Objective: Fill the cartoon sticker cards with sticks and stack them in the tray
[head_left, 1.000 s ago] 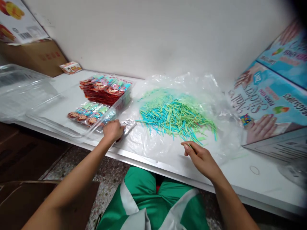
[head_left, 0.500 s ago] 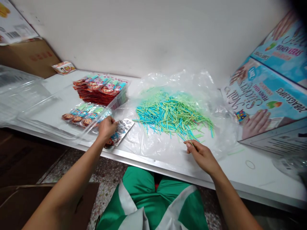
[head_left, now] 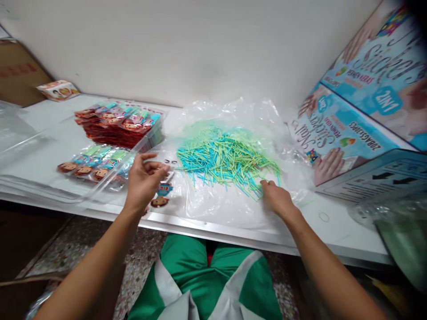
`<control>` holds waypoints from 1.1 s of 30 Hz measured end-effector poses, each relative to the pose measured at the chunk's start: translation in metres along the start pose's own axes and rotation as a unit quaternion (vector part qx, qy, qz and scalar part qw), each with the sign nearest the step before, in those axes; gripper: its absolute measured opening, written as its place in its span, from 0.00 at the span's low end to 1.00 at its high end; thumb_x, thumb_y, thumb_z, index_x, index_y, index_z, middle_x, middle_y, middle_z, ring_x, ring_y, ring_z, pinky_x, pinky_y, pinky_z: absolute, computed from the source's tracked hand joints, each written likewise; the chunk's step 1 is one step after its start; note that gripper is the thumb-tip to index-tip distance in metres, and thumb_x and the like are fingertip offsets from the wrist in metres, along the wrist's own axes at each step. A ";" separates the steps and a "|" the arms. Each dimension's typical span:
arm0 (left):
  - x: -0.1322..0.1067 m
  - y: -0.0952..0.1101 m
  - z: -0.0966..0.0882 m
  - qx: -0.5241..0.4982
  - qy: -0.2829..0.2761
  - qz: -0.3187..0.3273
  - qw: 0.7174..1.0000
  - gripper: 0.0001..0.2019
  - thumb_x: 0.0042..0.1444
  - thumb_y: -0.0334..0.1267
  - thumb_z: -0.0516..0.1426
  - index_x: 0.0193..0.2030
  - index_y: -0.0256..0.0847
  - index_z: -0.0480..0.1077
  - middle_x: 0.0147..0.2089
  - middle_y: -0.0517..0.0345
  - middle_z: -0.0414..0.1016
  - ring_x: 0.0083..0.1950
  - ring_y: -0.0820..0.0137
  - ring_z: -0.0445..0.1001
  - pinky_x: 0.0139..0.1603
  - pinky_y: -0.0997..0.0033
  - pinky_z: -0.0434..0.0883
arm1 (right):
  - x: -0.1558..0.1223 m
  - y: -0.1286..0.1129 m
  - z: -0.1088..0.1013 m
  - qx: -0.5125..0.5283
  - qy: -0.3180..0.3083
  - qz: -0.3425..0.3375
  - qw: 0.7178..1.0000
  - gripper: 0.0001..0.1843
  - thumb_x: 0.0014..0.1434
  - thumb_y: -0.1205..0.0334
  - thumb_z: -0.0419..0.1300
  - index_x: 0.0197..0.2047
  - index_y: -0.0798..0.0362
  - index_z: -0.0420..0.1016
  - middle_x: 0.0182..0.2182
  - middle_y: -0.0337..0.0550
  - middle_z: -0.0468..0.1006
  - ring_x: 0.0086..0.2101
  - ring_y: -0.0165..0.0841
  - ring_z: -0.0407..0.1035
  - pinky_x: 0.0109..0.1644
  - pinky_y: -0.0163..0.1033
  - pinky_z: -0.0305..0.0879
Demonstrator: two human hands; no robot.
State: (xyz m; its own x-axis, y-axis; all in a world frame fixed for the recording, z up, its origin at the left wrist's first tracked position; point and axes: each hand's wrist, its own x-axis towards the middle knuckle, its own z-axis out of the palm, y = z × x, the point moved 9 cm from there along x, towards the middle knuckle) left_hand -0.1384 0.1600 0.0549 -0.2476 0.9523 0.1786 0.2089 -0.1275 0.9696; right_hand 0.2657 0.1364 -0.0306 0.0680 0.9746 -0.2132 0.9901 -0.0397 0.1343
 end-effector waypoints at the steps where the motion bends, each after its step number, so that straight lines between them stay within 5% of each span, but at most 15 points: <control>1: -0.002 -0.008 0.011 -0.064 -0.025 -0.035 0.997 0.27 0.39 0.41 0.65 0.46 0.40 0.61 0.27 0.64 0.70 0.24 0.73 0.70 0.28 0.72 0.68 | 0.006 0.001 0.001 0.000 -0.005 0.001 1.000 0.18 0.56 0.74 0.45 0.50 0.58 0.63 0.40 0.56 0.70 0.34 0.40 0.71 0.33 0.38 0.59; 7: -0.036 -0.077 0.075 -0.194 -0.129 -0.222 0.947 0.25 0.33 0.39 0.68 0.40 0.34 0.68 0.24 0.64 0.69 0.23 0.76 0.69 0.27 0.74 0.67 | 0.038 -0.023 0.003 0.058 0.009 -0.036 0.998 0.12 0.58 0.64 0.48 0.39 0.58 0.70 0.37 0.54 0.73 0.37 0.38 0.69 0.36 0.36 0.57; 12: -0.062 -0.108 0.109 -0.188 -0.164 -0.261 0.933 0.22 0.32 0.39 0.68 0.36 0.34 0.70 0.24 0.62 0.70 0.22 0.76 0.67 0.24 0.76 0.64 | 0.048 -0.041 0.003 0.150 0.030 -0.065 0.986 0.12 0.57 0.62 0.47 0.36 0.55 0.69 0.32 0.46 0.76 0.34 0.34 0.68 0.34 0.33 0.56; 18: -0.065 -0.109 0.114 -0.165 -0.196 -0.212 0.943 0.21 0.37 0.40 0.66 0.38 0.36 0.69 0.24 0.64 0.68 0.21 0.78 0.65 0.23 0.77 0.62 | 0.045 -0.029 0.008 0.215 0.035 -0.009 0.976 0.28 0.60 0.43 0.38 0.38 0.57 0.68 0.30 0.48 0.75 0.30 0.35 0.69 0.29 0.34 0.58; 22: -0.066 -0.108 0.114 -0.151 -0.203 -0.186 0.949 0.19 0.40 0.39 0.65 0.39 0.36 0.68 0.24 0.65 0.66 0.22 0.79 0.64 0.23 0.78 0.62 | 0.048 -0.037 0.013 0.188 0.010 0.044 0.981 0.36 0.51 0.33 0.46 0.43 0.59 0.67 0.35 0.55 0.76 0.35 0.43 0.71 0.32 0.38 0.60; 28: -0.069 -0.108 0.114 -0.147 -0.200 -0.174 0.953 0.19 0.41 0.41 0.64 0.40 0.36 0.69 0.25 0.63 0.67 0.23 0.77 0.66 0.24 0.77 0.66 | 0.059 -0.035 0.011 0.145 0.009 0.031 0.989 0.20 0.56 0.51 0.51 0.40 0.61 0.69 0.36 0.60 0.75 0.36 0.45 0.70 0.34 0.40 0.59; 33: -0.071 -0.109 0.113 -0.159 -0.193 -0.173 0.953 0.19 0.41 0.42 0.64 0.40 0.38 0.69 0.25 0.63 0.66 0.25 0.76 0.66 0.26 0.75 0.69 | 0.057 -0.012 -0.001 0.164 0.038 -0.004 0.986 0.16 0.58 0.55 0.47 0.36 0.57 0.69 0.33 0.52 0.75 0.34 0.38 0.69 0.34 0.36 0.57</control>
State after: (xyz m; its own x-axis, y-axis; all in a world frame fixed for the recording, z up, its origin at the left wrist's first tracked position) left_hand -0.0362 0.1376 -0.0825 0.1289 0.9760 -0.1756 -0.1349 0.1927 0.9720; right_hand 0.2578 0.1923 -0.0429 0.0633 0.9883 -0.1390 0.9779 -0.0892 -0.1890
